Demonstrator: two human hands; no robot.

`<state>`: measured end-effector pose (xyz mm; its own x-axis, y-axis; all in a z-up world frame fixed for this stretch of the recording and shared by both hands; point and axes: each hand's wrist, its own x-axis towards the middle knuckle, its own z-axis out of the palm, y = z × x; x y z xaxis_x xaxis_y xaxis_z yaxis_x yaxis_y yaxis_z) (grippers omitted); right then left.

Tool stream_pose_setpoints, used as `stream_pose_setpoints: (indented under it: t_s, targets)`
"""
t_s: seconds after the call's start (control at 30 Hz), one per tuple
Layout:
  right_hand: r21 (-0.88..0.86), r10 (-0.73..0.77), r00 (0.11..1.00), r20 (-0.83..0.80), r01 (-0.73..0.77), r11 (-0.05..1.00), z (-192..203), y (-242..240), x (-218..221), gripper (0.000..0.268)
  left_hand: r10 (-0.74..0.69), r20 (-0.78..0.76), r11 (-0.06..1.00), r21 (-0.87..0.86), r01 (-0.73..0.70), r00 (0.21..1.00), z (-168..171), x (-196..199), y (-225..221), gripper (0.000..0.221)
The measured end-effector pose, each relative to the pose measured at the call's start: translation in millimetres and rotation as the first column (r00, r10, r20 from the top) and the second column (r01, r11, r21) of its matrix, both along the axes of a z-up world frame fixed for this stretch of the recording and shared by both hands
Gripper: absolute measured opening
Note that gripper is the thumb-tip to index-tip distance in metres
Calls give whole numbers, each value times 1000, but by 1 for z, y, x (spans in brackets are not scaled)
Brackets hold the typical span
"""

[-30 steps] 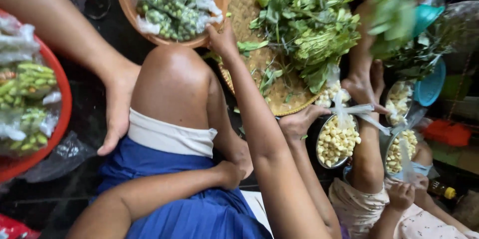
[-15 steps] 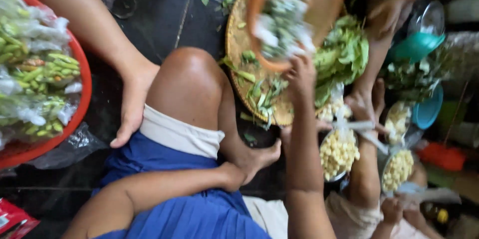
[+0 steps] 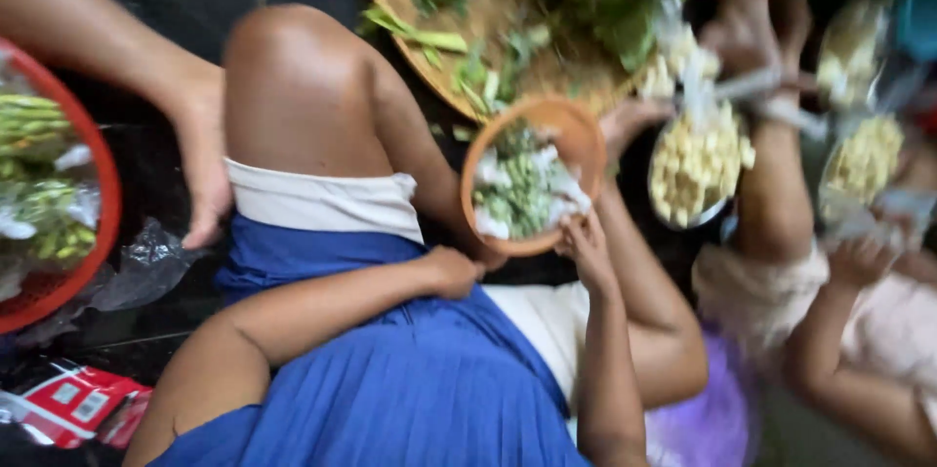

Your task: Multiple people sitting on the floor sorting and bagging small green vegetables into plastic bags.

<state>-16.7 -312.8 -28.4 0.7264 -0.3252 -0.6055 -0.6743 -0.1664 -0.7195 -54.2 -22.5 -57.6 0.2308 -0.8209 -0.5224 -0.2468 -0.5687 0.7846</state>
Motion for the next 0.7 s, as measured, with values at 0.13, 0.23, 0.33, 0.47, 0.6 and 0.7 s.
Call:
stream_pose_setpoints:
  t_s: [0.13, 0.23, 0.33, 0.47, 0.6, 0.7]
  targets:
    - [-203, 227, 967, 113, -201, 958, 18, 31, 1, 64, 50, -22, 999, 9, -50, 998, 7, 7, 13, 40]
    - [-601, 495, 839, 227, -280, 749, 80, 76, 31, 62, 102, -27, 994, 27, -102, 994, 3, 11, 19, 44]
    - [-742, 714, 676, 182, -382, 551, 96, 96, 62, 64, 142, -9, 989, 46, -141, 990, 2, 13, 20, 44]
    - [-680, 925, 365, -109, -706, 198, 36, 103, 87, 125, 168, 31, 983, 76, -170, 985, 1, 16, 19, 43]
    - [-592, 943, 296, -149, -791, 155, 38, 102, 99, 137, 194, 37, 979, 48, -196, 980, -4, 17, 25, 42]
    - [-656, 968, 248, -31, -736, 168, 55, 90, 92, 112, 222, 68, 974, 21, -224, 973, -11, 21, 24, 42]
